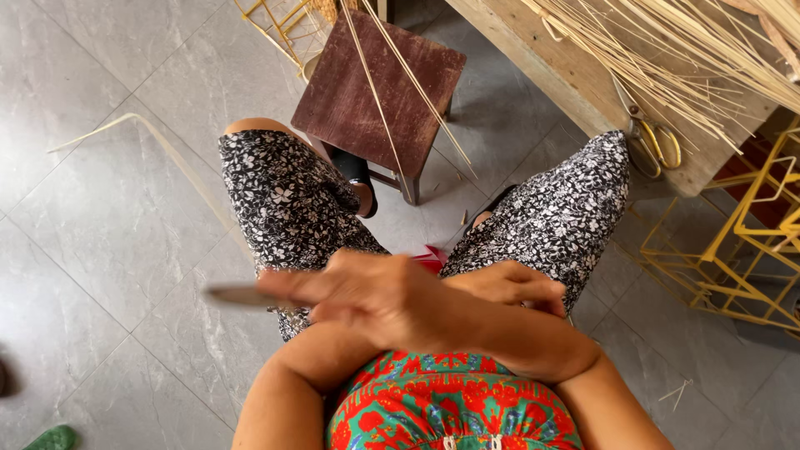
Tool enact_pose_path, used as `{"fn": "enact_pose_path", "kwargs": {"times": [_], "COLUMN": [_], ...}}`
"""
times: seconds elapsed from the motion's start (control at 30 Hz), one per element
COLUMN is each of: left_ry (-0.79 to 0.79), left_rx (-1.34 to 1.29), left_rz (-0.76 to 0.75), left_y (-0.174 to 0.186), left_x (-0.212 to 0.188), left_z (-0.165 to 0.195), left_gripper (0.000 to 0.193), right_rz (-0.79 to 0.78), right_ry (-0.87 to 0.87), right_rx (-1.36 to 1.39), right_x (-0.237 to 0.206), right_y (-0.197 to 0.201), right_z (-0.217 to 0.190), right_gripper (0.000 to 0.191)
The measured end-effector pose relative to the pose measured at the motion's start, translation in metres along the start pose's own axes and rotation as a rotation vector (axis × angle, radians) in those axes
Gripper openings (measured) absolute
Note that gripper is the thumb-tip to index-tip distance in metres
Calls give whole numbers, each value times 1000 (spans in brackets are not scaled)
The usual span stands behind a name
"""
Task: The person sits on a low stool and uses a knife to shave thin strips from bamboo rods. They repeatedly hold a rod, shave it with the knife, and place the finished strip on a nearby wooden surface.
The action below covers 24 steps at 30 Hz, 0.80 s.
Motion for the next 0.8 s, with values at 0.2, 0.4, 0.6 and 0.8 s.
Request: {"fn": "enact_pose_path", "kwargs": {"times": [0.2,0.4,0.6,0.8], "left_ry": [93,166,207,273], "left_rx": [76,148,226,306], "left_rz": [-128,-140,-117,-102], "left_y": [-46,-57,-48,-52], "left_x": [23,28,21,11], "left_z": [-37,-67,-87,-100], "left_gripper": [7,9,11,13], "right_rz": [-122,-70,-59,-25], "right_ry": [69,51,70,97], "right_rx": [-181,-168,-219,-192], "right_x": [-13,-32,-44,-49], "right_y": [-48,-49,-54,-55], "right_z": [2,23,36,45], "right_gripper": [51,47,49,45]}}
Point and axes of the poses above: each hand's wrist, its own x-axis towards the middle knuckle, its own y-axis out of the back of the hand, z = x × y, the point moved 9 cm from there along x, towards the middle knuckle, and after that the axes turned 12 degrees about z, right-handed, at the moved point
